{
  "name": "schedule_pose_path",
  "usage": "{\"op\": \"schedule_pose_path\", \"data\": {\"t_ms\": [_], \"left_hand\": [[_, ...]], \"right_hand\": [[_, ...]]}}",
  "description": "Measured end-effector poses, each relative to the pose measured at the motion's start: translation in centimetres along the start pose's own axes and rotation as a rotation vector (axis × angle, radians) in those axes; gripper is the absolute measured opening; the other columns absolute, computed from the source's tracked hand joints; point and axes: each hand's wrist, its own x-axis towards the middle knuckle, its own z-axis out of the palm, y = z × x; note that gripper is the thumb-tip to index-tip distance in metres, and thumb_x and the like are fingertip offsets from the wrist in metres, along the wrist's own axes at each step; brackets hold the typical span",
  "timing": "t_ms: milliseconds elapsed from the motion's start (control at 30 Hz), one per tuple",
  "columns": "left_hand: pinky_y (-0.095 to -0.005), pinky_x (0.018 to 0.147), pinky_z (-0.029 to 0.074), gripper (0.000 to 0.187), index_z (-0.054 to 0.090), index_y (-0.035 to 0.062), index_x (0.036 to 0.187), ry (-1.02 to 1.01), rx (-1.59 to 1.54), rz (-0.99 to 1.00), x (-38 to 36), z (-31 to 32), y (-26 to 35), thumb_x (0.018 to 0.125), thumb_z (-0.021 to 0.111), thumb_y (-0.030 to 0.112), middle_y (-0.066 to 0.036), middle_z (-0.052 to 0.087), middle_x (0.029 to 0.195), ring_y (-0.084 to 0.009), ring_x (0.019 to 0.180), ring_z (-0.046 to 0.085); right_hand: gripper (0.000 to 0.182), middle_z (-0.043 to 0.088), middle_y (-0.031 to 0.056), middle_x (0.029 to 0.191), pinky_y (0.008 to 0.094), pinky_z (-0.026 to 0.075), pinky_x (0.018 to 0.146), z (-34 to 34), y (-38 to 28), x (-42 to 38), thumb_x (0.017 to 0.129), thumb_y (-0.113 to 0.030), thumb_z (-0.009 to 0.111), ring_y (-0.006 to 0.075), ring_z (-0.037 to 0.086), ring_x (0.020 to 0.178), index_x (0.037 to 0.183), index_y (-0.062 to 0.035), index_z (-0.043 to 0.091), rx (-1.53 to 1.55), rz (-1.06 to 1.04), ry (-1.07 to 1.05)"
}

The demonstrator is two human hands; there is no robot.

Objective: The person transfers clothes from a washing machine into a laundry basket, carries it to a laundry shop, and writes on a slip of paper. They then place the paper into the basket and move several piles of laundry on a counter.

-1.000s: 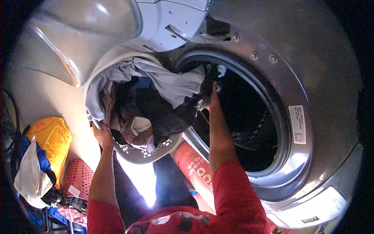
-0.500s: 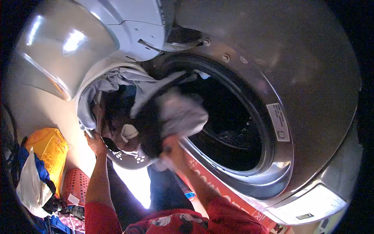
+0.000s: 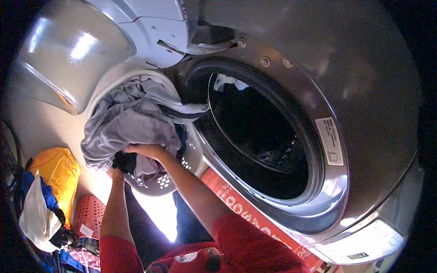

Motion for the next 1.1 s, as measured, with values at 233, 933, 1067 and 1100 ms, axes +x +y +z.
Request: {"op": "schedule_pose_path", "data": {"t_ms": [233, 933, 1067, 1100], "left_hand": [[-0.0472, 0.089, 0.022, 0.051, 0.035, 0.0098, 0.118, 0.021, 0.183, 0.018, -1.0, -1.2, 0.7, 0.074, 0.042, 0.035, -0.012, 0.032, 0.121, -0.0304, 0.111, 0.029], [-0.0617, 0.08, 0.021, 0.061, 0.037, 0.0276, 0.118, -0.051, 0.728, 0.629, -1.7, 14.5, 12.7, 0.061, 0.056, 0.038, -0.001, 0.021, 0.13, -0.0303, 0.12, 0.014], [-0.0619, 0.08, 0.02, 0.06, 0.036, 0.0271, 0.118, -0.056, 0.674, 0.648, -1.4, 14.2, 12.6, 0.062, 0.056, 0.038, 0.0, 0.02, 0.13, -0.0298, 0.12, 0.014], [-0.0624, 0.081, 0.019, 0.06, 0.036, 0.0264, 0.119, -0.11, 0.637, 0.627, -1.3, 13.8, 12.8, 0.063, 0.055, 0.038, 0.0, 0.02, 0.131, -0.03, 0.12, 0.014]], "right_hand": [[0.039, 0.055, 0.0103, 0.091, 0.0268, 0.044, 0.068, -18.3, -3.5, -11.8, 0.071, -0.015, 0.05, 0.0177, 0.052, 0.085, 0.108, -0.0022, 0.044, 0.067, -0.137, 0.033], [0.046, 0.04, 0.0163, 0.112, 0.0344, 0.031, 0.085, -37.9, 18.3, -6.5, 0.073, -0.018, 0.048, 0.0264, 0.039, 0.103, 0.114, -0.003, 0.034, -0.238, 0.216, 0.946], [0.05, 0.037, 0.0177, 0.115, 0.0347, 0.029, 0.088, -35.4, 17.3, -9.7, 0.073, -0.017, 0.048, 0.0276, 0.036, 0.106, 0.118, -0.0028, 0.03, -0.174, 0.173, 1.009], [0.051, 0.036, 0.0181, 0.116, 0.0347, 0.028, 0.089, -34.0, 16.0, -10.2, 0.073, -0.017, 0.048, 0.0279, 0.036, 0.107, 0.119, -0.0027, 0.029, -0.19, 0.164, 1.028]]}}
